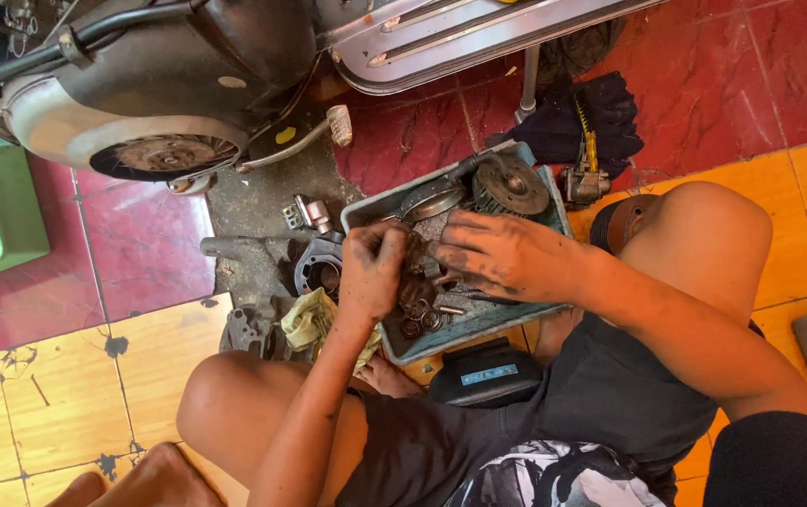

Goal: The person sits on the floor and cleans a metal engine cylinder head using a brush and a screwdriver. They scrub the component with the brush, scrape it with the screwdriver, and wipe it with a cloth, placing the cleaned parts into a blue plastic tray.

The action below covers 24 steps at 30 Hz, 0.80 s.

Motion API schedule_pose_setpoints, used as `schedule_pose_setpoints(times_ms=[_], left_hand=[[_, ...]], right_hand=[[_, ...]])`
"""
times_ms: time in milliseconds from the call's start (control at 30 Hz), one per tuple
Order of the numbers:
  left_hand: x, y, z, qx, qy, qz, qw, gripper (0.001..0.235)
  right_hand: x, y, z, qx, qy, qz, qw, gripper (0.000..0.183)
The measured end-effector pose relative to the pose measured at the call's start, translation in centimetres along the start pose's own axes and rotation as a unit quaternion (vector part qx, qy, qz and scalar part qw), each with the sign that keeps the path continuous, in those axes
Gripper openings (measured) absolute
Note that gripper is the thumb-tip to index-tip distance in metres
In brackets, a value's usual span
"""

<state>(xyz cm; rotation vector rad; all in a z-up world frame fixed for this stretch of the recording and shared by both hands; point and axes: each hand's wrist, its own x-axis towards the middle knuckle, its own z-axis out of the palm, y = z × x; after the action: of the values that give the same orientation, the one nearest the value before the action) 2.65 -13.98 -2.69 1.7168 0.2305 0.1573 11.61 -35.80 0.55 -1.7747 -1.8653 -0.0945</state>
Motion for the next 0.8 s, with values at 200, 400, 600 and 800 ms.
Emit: schedule_pose_setpoints(times_ms=[200,400,600,800], left_hand=[[-0.8,-0.2,-0.6,-0.007,-0.038,-0.047,0.998,0.05],[-0.8,7.3,-1.1,-0.211,-0.117,-0.401,0.884,0.107],[-1.1,2.6,-2.7,-0.335,-0.142,-0.36,0.859,0.076],[-1.5,2.7,-0.3,-0.374,-0.184,-0.151,0.896,0.098]], right_hand=[[-0.1,0.1,0.0,0.012,0.011,-0.017,1.0,0.025],[0.6,-0.2,0.0,0.135,0.04,0.058,0.988,0.022],[1.8,-0.7,-1.7,0.227,0.179,0.13,0.948,0.016],[2.0,0.7,-1.1,0.233,0.209,0.189,0.931,0.019]])
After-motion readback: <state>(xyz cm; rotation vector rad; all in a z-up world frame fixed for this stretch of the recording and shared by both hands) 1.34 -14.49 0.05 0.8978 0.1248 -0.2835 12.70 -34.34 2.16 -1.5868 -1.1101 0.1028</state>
